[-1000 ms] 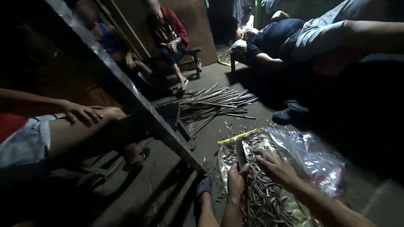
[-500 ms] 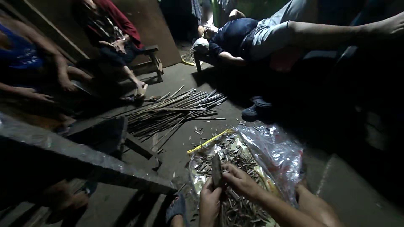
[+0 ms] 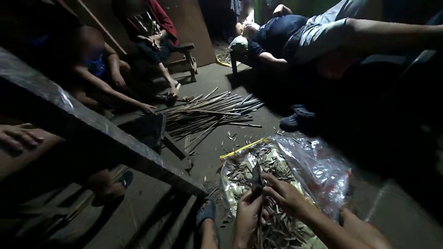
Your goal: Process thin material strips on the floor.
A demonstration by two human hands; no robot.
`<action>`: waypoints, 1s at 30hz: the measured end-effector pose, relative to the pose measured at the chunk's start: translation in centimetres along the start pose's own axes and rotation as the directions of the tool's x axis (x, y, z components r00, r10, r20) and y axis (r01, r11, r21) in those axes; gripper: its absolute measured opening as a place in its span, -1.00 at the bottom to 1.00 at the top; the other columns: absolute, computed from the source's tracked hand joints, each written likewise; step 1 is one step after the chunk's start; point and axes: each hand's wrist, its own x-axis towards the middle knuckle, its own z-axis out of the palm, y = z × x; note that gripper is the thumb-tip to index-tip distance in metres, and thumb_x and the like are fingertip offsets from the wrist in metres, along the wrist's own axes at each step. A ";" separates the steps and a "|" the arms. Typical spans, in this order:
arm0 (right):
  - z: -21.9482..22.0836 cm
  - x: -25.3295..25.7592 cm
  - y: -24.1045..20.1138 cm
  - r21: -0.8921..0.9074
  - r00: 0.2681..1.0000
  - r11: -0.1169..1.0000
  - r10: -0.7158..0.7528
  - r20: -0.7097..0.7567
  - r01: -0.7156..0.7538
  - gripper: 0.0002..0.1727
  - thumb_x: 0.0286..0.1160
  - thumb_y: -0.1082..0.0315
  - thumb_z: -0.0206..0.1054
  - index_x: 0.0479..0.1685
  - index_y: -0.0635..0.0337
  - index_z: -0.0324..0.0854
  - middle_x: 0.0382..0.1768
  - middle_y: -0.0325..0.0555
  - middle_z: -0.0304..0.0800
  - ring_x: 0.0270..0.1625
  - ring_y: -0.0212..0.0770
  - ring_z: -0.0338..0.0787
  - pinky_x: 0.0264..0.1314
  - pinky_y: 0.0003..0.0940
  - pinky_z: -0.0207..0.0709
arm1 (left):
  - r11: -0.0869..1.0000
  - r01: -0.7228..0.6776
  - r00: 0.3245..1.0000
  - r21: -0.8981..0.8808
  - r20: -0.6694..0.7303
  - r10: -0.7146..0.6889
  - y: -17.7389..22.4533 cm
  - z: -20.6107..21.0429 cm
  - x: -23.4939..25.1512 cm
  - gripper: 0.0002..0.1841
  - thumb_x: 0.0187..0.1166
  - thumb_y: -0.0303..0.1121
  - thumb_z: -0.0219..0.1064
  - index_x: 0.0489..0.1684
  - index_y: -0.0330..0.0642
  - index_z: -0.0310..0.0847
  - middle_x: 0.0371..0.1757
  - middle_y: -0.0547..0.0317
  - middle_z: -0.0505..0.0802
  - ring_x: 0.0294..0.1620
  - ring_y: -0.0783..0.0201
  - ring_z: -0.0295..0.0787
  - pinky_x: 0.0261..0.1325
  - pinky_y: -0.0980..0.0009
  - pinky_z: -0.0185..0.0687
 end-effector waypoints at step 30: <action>1.5 -0.5 1.3 -0.402 0.939 0.896 -0.284 -0.194 0.188 -0.50 0.68 0.29 0.20 0.61 0.01 0.56 -0.20 0.13 0.85 -0.30 0.15 0.85 -0.29 0.13 0.68 | 0.996 -0.084 0.996 0.016 -0.036 0.084 -0.6 -0.3 -0.4 -0.81 0.80 -0.56 0.06 0.22 -0.40 0.47 -0.61 0.19 0.73 -0.84 0.58 0.44 -0.80 0.70 0.32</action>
